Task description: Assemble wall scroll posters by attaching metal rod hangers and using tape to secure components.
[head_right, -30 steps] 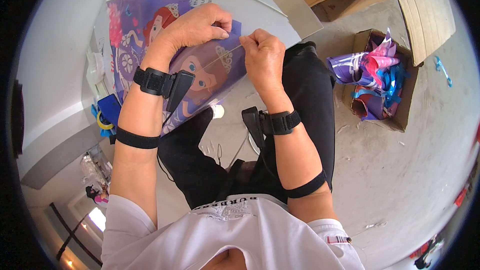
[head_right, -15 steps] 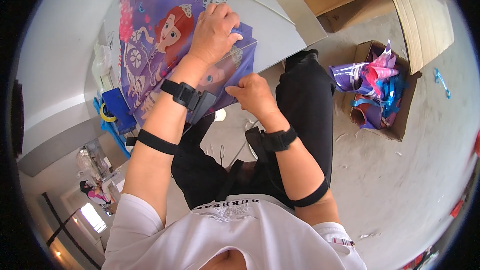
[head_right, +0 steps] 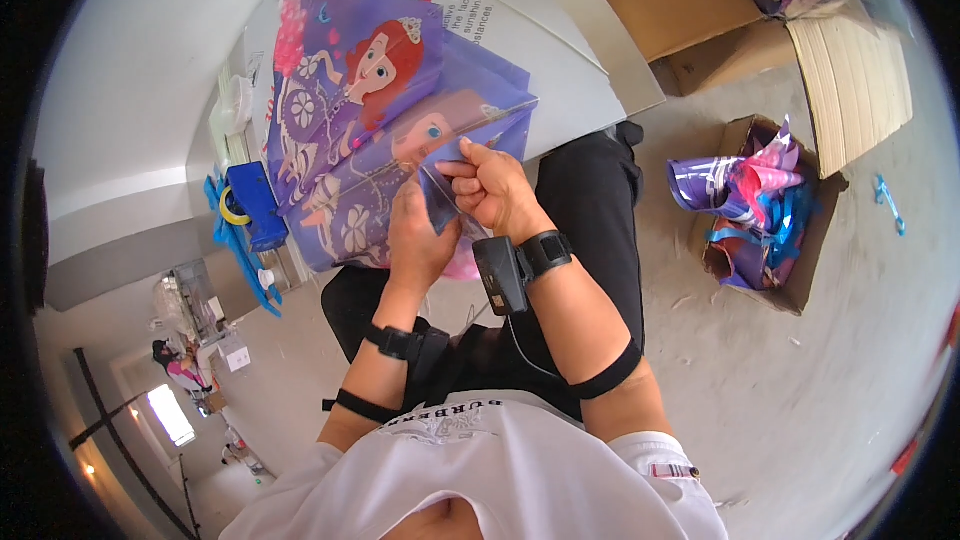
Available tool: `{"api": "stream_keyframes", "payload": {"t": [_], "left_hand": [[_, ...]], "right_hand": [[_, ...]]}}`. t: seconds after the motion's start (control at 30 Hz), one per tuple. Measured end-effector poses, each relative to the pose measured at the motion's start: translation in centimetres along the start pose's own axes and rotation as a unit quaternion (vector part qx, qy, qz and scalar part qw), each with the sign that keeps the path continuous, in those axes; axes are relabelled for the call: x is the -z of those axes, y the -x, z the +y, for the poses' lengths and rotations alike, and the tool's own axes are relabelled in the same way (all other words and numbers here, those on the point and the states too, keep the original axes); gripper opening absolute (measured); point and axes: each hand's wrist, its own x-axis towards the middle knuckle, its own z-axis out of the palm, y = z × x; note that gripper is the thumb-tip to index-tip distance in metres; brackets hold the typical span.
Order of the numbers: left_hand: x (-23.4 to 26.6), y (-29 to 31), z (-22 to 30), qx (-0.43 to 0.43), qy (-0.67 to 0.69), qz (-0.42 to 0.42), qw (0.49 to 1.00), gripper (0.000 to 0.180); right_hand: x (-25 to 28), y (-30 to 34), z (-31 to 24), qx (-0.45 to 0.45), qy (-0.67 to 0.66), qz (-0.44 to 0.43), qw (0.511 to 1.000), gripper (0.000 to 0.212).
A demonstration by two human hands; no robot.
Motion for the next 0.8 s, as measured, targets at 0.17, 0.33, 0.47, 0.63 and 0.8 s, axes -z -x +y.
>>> {"api": "stream_keyframes", "payload": {"t": [0.17, 0.33, 0.47, 0.63, 0.8], "left_hand": [[-0.1, -1.5, -1.2, -0.042, -0.139, -0.004, 0.989, 0.023], [1.6, -4.1, -2.4, -0.031, -0.081, -0.028, 0.996, 0.015], [5.0, -8.4, -4.1, -0.013, 0.020, -0.145, 0.989, 0.012], [8.5, -16.8, -6.2, -0.025, -0.020, -0.239, 0.970, 0.006], [8.1, -23.4, -8.1, -0.028, -0.065, -0.422, 0.904, 0.014]], "right_hand": [[-1.6, 3.0, -1.6, 0.380, 0.472, 0.060, 0.793, 0.023], [0.0, 3.8, -6.8, 0.589, 0.685, 0.092, 0.419, 0.033], [-0.6, 3.1, -8.7, 0.522, 0.725, 0.016, 0.450, 0.021], [-2.2, 0.8, -10.0, 0.586, 0.656, 0.006, 0.476, 0.006], [-3.8, -1.0, -11.1, 0.479, 0.600, 0.003, 0.641, 0.008]]}}
